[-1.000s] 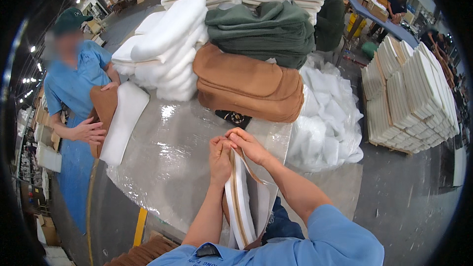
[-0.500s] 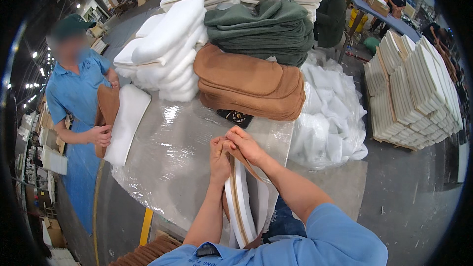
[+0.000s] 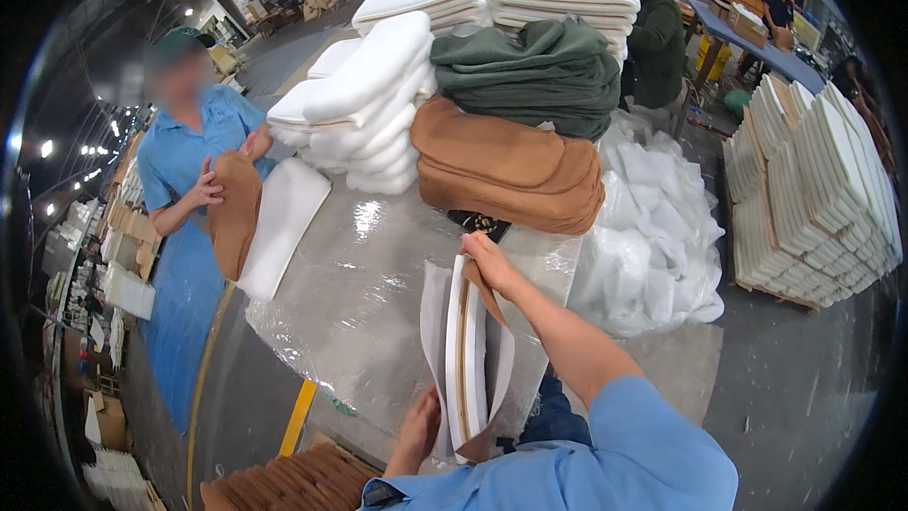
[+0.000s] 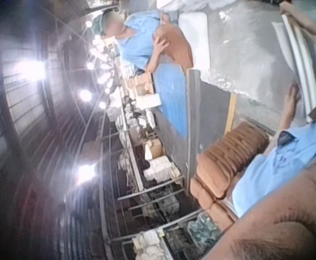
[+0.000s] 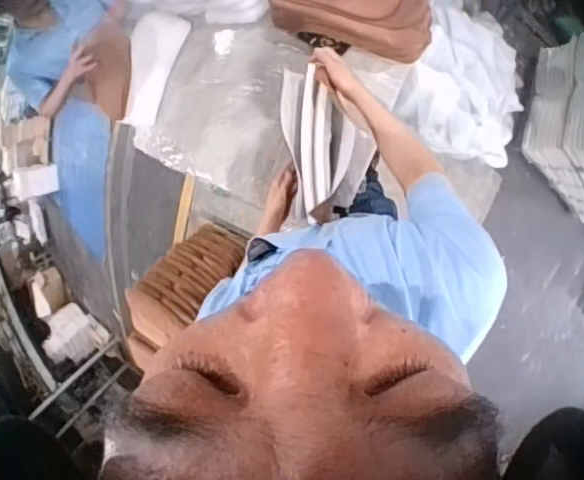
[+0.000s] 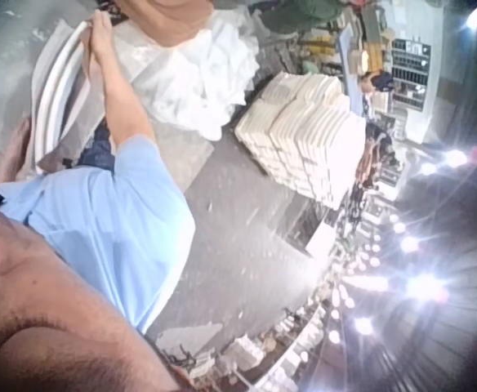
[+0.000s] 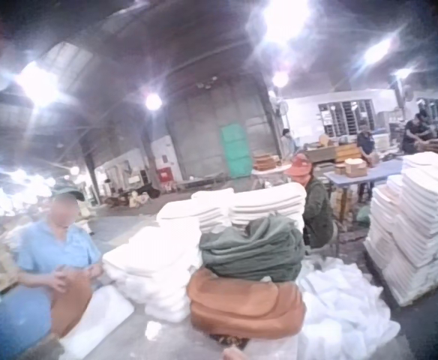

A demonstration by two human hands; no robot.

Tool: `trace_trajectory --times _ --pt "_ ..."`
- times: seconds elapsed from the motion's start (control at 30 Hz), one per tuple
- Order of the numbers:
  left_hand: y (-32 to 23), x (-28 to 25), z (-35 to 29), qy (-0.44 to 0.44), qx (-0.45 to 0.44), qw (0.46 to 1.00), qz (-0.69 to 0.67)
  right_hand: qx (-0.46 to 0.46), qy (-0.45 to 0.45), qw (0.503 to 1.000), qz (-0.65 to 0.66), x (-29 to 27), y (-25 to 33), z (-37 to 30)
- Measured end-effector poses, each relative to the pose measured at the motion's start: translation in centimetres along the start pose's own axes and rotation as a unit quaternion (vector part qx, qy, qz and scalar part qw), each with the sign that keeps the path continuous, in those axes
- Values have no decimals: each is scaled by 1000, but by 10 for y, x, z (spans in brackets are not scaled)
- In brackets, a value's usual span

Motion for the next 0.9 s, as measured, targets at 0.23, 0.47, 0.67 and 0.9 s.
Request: trace_trajectory --times 0.23,0.47,0.67,0.9 --pt "91 -34 -114 -31 -39 992 119 22 -37 991 -125 16 8 8" --pt "73 -17 -130 -43 107 993 -33 40 -69 973 -217 38 7 19" --pt "41 -27 -136 -158 202 963 -81 5 -109 938 -328 32 8 27" --pt "0 -26 -136 -207 288 934 40 37 -126 961 -244 14 11 5"
Point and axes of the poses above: each hand's wrist, its own z-axis towards the middle knuckle, its own x-axis out of the palm, y = z × x, the point moved 2 cm from there along z, towards the middle knuckle, and after that the axes turned 1 degree about x, right-handed, at the moved point
